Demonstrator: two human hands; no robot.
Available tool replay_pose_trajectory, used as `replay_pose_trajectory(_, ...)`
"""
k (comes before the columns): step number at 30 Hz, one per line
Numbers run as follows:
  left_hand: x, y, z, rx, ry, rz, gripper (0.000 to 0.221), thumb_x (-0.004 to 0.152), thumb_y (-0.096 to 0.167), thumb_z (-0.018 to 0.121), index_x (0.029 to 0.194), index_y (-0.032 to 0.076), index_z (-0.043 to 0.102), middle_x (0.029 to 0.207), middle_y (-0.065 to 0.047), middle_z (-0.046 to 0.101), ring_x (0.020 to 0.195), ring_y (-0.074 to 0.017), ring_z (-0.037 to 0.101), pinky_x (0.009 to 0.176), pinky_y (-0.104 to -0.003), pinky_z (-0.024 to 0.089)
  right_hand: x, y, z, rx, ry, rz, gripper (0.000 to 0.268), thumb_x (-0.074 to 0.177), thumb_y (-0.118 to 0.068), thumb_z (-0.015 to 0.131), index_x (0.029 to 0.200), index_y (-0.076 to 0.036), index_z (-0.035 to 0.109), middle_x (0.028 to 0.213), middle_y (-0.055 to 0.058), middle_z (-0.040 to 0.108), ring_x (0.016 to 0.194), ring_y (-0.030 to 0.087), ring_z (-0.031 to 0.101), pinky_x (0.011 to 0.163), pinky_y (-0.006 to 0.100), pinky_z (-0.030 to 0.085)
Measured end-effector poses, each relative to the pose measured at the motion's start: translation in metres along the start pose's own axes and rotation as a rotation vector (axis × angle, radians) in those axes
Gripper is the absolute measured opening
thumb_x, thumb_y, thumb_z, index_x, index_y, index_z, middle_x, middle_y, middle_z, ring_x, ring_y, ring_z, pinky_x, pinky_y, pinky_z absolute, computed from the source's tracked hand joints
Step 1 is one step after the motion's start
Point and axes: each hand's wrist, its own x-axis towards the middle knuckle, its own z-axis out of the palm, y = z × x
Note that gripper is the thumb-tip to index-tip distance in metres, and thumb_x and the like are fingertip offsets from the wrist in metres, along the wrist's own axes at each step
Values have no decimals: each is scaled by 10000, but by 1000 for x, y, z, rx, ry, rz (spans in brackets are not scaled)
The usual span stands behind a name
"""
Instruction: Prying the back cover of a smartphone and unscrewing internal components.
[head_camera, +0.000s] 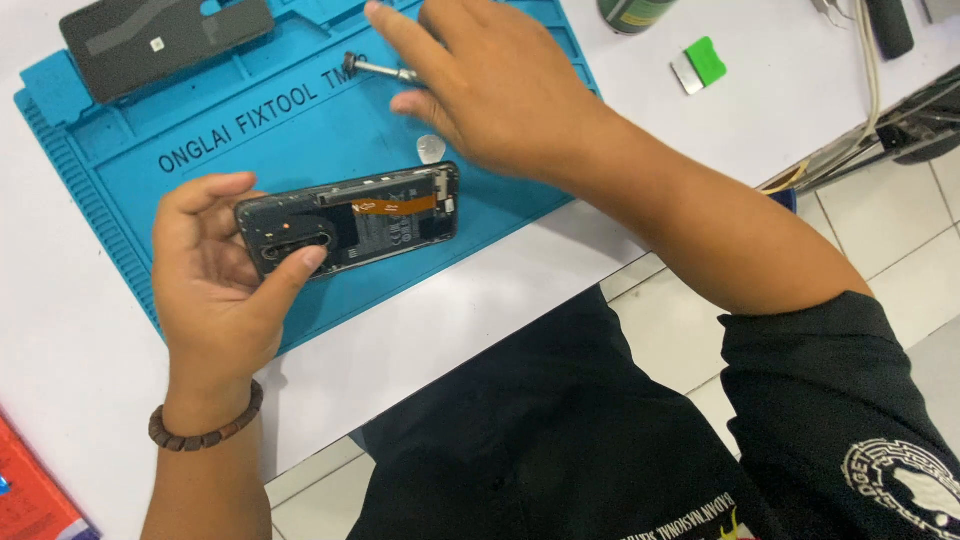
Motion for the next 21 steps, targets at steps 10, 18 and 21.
replay_pose_trajectory(10,11,11,54,-493,295,-19,593,962,116,727,1470,84,423,1222,-124,652,1087,-206,643,1024,-356,558,-67,-78,-23,1534,12,317,334,1012,-178,639,1289,-57,495,1155,52,641,1016,149,658,914,288,549)
replay_pose_trajectory(18,17,8,74,-568,266,-136,588,945,14,675,1465,46,401,1233,-142,651,1063,-224,679,944,-429,645,-101,7,-33,888,228,263,213,1035,-166,669,1188,-22,705,1107,152,751,864,229,719,809,348,576)
replay_pose_trajectory(21,15,5,63,-503,266,-125,622,946,102,699,1481,55,386,1249,-130,626,1096,-229,667,937,-413,642,-125,80,-31,773,738,485,180,1003,177,515,1157,85,530,1008,220,569,868,298,582,815,372,486)
